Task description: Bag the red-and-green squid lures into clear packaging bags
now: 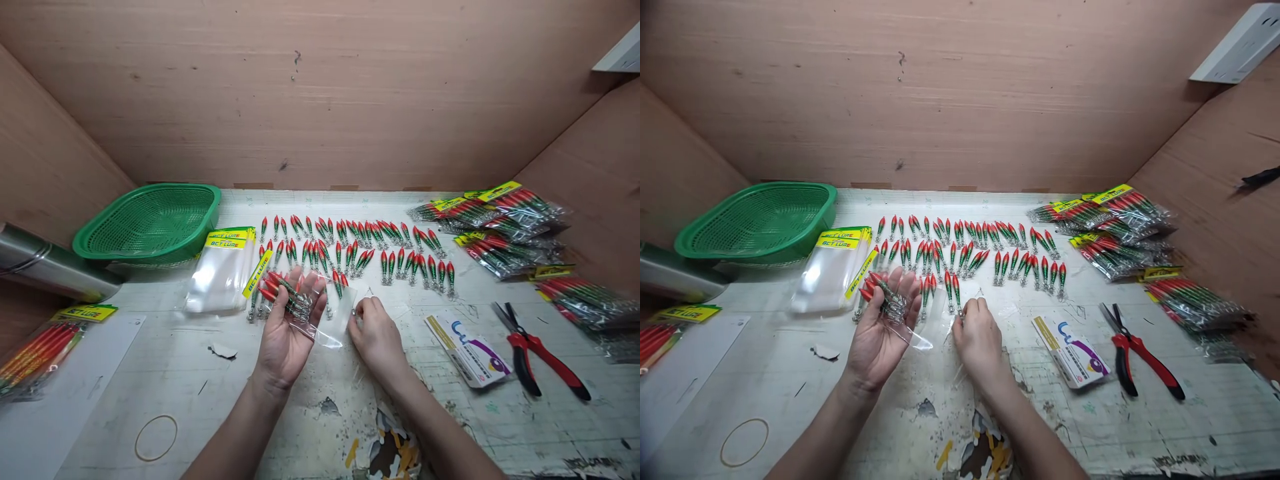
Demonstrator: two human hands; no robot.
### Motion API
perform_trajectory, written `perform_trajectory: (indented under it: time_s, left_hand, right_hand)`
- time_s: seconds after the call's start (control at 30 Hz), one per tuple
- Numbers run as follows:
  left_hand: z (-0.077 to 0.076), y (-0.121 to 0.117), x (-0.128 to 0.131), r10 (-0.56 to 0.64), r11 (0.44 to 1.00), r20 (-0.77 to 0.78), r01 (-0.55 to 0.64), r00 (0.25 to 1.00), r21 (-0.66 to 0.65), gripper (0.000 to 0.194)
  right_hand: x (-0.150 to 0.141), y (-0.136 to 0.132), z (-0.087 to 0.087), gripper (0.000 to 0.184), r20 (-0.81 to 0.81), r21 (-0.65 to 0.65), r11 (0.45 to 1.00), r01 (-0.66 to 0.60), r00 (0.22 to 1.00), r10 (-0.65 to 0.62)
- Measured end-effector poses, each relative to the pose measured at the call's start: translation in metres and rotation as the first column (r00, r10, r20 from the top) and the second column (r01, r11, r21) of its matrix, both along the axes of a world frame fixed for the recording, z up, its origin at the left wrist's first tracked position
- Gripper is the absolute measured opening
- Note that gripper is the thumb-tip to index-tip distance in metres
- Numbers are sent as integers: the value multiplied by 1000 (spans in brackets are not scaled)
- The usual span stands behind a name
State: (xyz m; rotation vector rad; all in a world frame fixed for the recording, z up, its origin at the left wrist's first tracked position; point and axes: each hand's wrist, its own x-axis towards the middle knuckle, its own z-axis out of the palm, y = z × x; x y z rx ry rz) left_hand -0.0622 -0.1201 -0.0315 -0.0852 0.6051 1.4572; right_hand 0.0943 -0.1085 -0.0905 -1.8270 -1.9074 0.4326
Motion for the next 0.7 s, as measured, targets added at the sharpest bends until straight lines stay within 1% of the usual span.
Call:
perform_trajectory:
  time_s: [0.1,0.2,0.23,0.3,0.33,0.4,0.47,0.53,0.57,0.63,0.7]
  left_hand:
    - [0,1,0,10,1000,-13,-10,1000,-2,41]
    - [-2,1,0,7,1000,-9,-7,1000,-14,44]
    - [-3,1,1,1,1000,-7,-1,1000,-17,45]
    - [-7,1,1,-15,1000,-7,15,1000,-13,46]
    - [-8,1,2,-24,1000,-5,24,1000,-10,47]
    - [-11,0,3,-39,999,0,39,999,-11,47]
    - [-12,-1,5,-54,998,4,54,999,-23,46]
    - [-11,-2,6,-74,997,3,74,997,-34,46]
    - [-11,-3,7,-87,995,1,87,996,-37,46]
    - [-9,-5,9,-112,993,2,112,994,-48,47]
    - [-9,-6,12,-131,990,1,131,991,-54,47]
  right_hand:
    - [14,-2,9,6,-27,47,999,11,1000,-10]
    - [47,-10,32,10,-62,143,990,3,998,6]
    - [60,-14,42,10,-55,212,977,-15,998,28]
    - [84,-24,64,10,25,315,943,-102,995,99]
    - [93,-29,75,9,64,345,924,-167,986,155]
    - [103,-41,94,10,108,362,882,-302,953,282]
    - [101,-51,106,15,142,375,822,-428,903,405]
    - [90,-57,110,17,171,385,770,-509,859,483]
    - [82,-57,110,16,176,387,754,-531,845,505]
    - [64,-52,104,13,184,416,742,-527,847,499]
    - [47,-44,97,12,220,463,731,-501,864,452]
